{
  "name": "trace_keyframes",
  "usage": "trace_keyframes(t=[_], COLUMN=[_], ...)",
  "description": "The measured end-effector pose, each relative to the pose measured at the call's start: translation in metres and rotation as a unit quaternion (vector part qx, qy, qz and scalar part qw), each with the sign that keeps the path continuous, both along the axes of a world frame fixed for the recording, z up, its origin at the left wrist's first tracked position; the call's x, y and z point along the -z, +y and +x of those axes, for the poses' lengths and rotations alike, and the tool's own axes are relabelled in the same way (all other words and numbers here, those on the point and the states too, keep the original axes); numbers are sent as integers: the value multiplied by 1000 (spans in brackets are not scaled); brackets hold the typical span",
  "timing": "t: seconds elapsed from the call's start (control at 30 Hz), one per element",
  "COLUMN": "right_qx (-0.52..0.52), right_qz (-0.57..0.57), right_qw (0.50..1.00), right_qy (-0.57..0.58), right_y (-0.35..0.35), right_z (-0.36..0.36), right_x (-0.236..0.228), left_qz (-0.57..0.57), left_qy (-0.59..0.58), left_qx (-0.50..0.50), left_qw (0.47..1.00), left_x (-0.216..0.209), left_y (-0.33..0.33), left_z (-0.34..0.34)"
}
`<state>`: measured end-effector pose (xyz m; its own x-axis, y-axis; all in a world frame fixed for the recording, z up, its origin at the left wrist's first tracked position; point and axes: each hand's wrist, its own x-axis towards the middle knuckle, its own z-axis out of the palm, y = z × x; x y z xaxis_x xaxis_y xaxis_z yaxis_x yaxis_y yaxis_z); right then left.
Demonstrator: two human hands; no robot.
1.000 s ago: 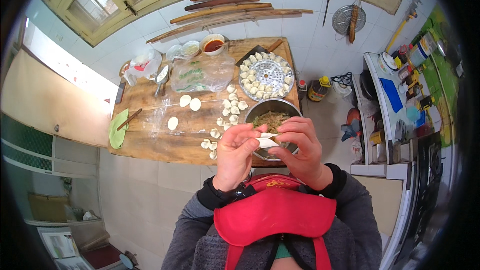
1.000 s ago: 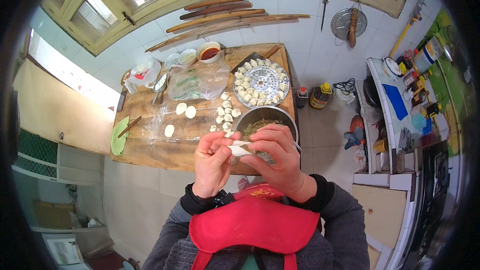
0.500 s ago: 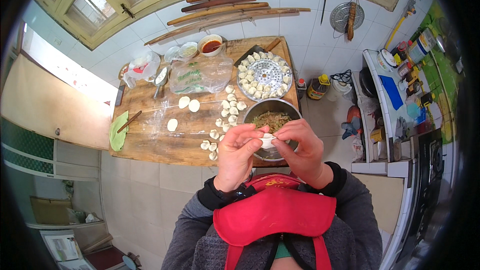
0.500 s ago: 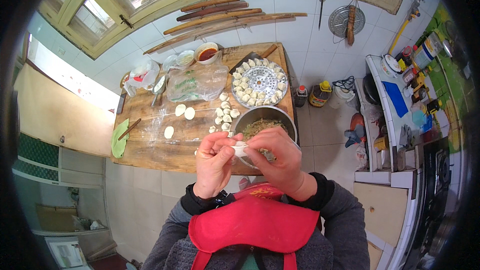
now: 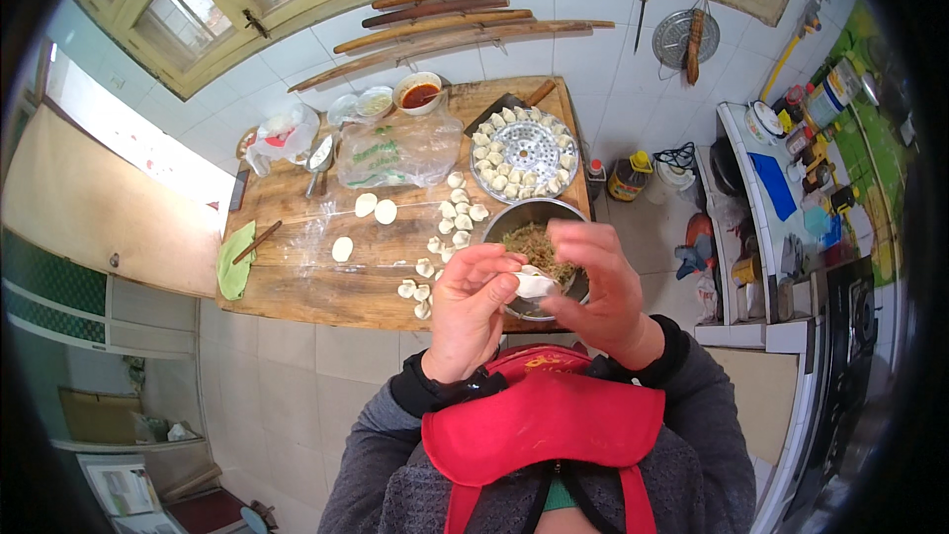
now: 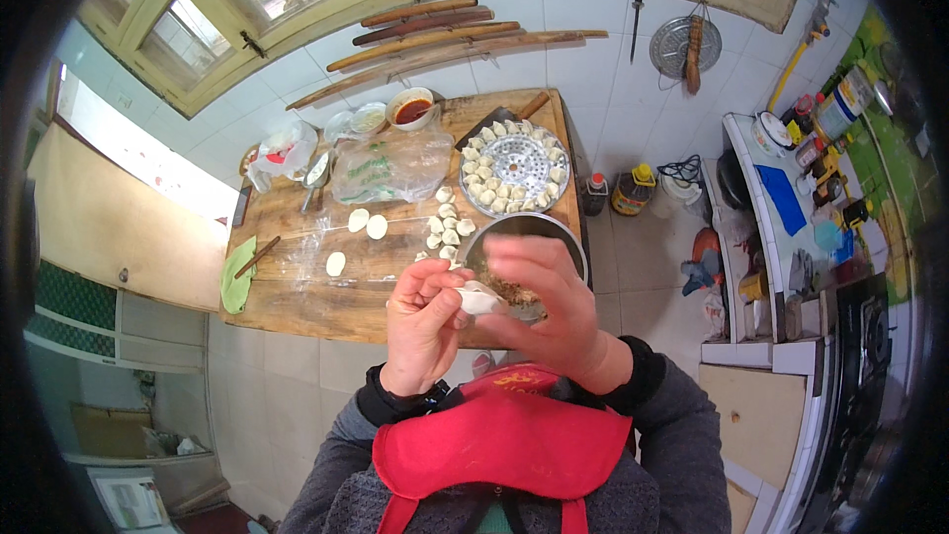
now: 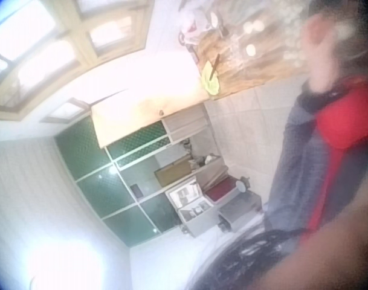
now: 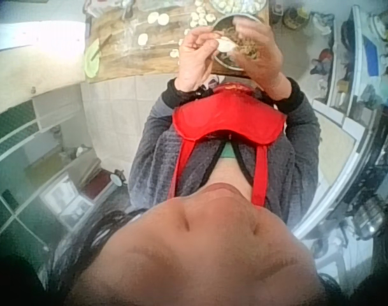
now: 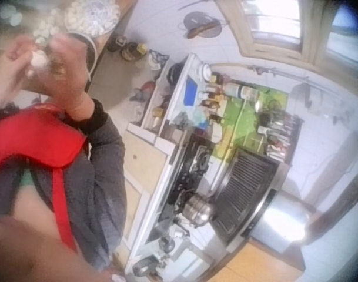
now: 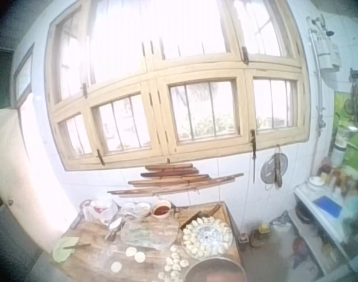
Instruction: The person repeatedly picks up round dough wrappers, scoops filling from a metal bowl with a spoon, and folds each wrapper into a dumpling by hand. Finished dumplings are placed on a wooden table and a perforated tray.
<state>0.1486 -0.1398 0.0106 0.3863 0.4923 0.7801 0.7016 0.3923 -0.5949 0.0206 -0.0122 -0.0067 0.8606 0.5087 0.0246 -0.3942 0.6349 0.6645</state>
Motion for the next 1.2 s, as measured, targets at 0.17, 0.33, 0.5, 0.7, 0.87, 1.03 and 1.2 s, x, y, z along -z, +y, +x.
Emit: trace_keyframes(t=[0.17,0.33,0.5,0.7,0.87,1.03,1.2], right_qx=[-58,-62,-48,10,16,27,-127], right_qz=[-109,-117,-107,-96,-77,-71,-95], right_qw=[992,987,988,979,973,978,986], right_qy=[-21,-85,-103,-179,-218,-193,55], right_y=[2,4,1,-5,-8,-3,3], right_z=[4,1,-7,-14,-21,-34,-48], right_x=[-12,-10,-14,-25,-30,-36,-49], left_qz=[-7,20,82,155,132,163,262], left_qy=[-29,-62,-57,-54,-55,7,-31], left_qx=[49,60,31,25,60,100,164], left_qw=[998,996,994,986,988,981,950], left_x=[-4,-6,-15,-23,-24,-25,-29], left_y=[-3,-11,-18,-19,-19,-14,-6], left_z=[-4,-5,-9,-15,-21,-28,-34])
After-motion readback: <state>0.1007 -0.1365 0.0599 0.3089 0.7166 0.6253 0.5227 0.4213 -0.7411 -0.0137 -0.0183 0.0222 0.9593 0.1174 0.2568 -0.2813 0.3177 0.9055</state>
